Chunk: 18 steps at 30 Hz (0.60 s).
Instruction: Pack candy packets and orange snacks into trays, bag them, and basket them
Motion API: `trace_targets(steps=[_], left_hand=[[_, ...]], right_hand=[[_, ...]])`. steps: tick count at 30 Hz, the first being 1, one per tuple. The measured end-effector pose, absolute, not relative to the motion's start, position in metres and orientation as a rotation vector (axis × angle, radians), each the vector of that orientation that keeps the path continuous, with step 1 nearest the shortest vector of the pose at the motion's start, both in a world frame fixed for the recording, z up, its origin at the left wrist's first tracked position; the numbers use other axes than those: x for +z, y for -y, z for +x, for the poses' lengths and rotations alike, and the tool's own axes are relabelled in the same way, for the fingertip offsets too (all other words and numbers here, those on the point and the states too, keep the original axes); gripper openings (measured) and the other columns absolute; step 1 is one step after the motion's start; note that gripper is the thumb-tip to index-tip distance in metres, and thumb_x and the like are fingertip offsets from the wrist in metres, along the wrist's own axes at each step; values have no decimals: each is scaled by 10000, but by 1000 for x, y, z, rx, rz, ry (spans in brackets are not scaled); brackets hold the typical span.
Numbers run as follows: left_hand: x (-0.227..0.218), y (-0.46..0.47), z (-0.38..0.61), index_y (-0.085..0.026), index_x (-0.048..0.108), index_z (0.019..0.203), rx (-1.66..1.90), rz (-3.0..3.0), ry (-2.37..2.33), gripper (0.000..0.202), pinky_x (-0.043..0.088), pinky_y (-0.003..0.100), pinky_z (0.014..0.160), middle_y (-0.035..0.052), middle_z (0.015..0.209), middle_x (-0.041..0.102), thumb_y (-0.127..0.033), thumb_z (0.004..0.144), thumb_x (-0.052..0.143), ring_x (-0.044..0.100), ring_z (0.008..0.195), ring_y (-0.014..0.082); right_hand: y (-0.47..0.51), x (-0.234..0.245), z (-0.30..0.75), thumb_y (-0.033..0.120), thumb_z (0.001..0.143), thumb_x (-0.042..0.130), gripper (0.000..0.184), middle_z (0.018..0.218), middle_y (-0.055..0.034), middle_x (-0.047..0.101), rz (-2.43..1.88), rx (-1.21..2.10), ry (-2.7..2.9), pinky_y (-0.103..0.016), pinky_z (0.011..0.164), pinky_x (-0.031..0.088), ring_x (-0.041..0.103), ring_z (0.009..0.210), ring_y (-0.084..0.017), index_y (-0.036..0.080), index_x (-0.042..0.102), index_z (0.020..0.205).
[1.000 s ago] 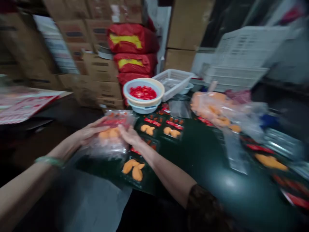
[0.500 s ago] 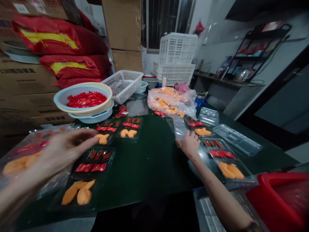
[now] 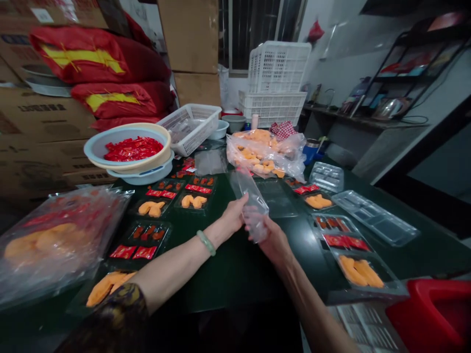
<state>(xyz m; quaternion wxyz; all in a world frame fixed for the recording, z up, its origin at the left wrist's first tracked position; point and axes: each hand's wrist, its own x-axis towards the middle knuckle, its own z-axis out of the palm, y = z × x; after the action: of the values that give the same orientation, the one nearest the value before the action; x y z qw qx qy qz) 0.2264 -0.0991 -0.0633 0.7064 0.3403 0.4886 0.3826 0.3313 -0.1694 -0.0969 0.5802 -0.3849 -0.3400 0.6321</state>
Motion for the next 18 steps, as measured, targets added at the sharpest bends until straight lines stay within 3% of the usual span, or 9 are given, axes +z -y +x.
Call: trace_targets(steps=[3,6,9,14,18], left_hand=[[-68,100,209,-126,520,603,1006,931,-1199,249,333,190,430,-13,501,511,-289,760,623,459,426,73],[-71,107,189,-138,479,487,1105,1253,-1304,328,249,193,429,-50,433,410,-301,712,653,351,414,52],[-70,123,180,-147,494,490,1152,1758,-1384,340,265,201,476,-50,466,425,-369,674,673,362,478,66],[-61,157,186,-139,542,590,835,1994,-991,220,287,196,492,-39,540,454,-292,747,555,394,531,76],[-56,170,181,-142,471,564,613,1855,-783,349,305,191,494,-37,537,421,-358,835,423,387,520,70]], right_hand=[[191,-94,321,592,763,520,510,857,-104,677,-933,1648,756,-288,554,475,626,732,-203,135,630,963],[206,-82,319,613,715,572,582,1054,-129,628,-1301,1189,839,-318,674,486,587,937,-237,161,569,1082],[209,-65,313,581,638,662,639,1098,-130,590,-1417,849,891,-324,719,481,556,980,-240,173,523,1109],[196,-65,298,647,665,599,518,786,-71,655,-1068,1527,772,-314,592,489,618,718,-206,157,603,832],[195,-80,297,596,678,622,443,649,-35,646,-934,1748,561,-309,574,499,606,585,-168,158,620,744]])
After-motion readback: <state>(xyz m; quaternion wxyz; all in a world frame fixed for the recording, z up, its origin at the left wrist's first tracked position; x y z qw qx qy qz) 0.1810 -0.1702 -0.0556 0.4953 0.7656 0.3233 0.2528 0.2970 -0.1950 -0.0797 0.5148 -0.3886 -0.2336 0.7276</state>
